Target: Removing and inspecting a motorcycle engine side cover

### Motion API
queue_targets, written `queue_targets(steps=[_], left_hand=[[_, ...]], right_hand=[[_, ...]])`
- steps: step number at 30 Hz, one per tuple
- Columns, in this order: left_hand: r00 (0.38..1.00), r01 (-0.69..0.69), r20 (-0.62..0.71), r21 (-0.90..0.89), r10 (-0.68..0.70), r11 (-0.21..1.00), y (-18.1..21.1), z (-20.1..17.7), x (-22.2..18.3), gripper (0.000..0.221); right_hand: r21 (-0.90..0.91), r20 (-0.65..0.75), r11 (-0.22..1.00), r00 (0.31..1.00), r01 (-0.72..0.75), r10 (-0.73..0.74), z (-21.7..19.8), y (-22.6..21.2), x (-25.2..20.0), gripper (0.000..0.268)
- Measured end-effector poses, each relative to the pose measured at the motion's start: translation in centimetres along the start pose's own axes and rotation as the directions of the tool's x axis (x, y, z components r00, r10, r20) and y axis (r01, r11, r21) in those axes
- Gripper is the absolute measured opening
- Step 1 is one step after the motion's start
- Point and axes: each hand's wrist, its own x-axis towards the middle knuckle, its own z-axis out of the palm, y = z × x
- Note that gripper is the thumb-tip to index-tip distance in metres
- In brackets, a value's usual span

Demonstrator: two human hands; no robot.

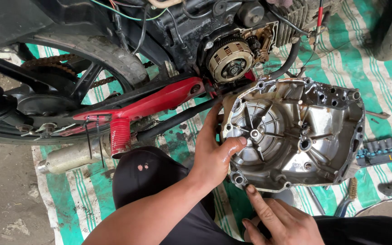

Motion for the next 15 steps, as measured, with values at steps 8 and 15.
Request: queue_targets(steps=[8, 15], left_hand=[[1.000, 0.017, -0.024, 0.043, -0.016, 0.999, -0.37, 0.15, -0.01, 0.097], [0.999, 0.024, -0.023, 0.087, -0.022, 0.996, -0.09, 0.25, -0.18, 0.095]], right_hand=[[-0.047, 0.015, 0.998, 0.999, 0.030, -0.029, 0.35, -0.06, -0.01, 0.085], [-0.037, 0.028, 0.997, 0.997, 0.071, -0.070, 0.57, -0.71, 0.81, 0.084]])
